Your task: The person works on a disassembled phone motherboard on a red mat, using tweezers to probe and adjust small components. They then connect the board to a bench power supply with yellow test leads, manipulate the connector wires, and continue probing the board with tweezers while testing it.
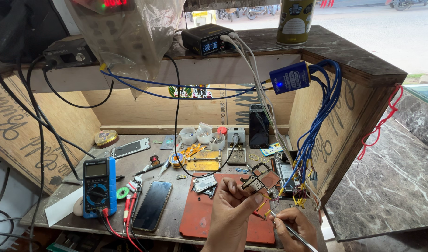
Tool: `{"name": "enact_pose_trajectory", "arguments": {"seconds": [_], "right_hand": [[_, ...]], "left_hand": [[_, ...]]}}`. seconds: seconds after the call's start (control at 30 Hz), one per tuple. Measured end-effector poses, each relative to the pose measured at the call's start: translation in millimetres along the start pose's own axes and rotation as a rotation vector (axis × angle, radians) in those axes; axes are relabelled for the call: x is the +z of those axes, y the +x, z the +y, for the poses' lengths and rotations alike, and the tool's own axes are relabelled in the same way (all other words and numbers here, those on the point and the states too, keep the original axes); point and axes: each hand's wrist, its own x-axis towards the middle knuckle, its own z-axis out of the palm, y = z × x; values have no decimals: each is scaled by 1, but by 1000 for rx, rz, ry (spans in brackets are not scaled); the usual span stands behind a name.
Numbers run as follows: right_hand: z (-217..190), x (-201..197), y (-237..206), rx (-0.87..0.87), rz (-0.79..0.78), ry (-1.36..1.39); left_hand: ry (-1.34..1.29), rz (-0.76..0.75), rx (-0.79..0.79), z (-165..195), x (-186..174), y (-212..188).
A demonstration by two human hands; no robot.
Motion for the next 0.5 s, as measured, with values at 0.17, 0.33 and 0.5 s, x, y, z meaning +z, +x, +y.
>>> {"name": "enact_pose_trajectory", "arguments": {"seconds": [0.17, 0.33, 0.5], "right_hand": [[-4, 1, 1, 13, 1, 7], [-7, 3, 5, -8, -8, -28], [-3, 4, 5, -29, -12, 5]], "left_hand": [[-7, -8, 11, 1, 1, 0], [-10, -19, 7, 4, -1, 4], [-11, -29, 12, 5, -2, 4]]}}
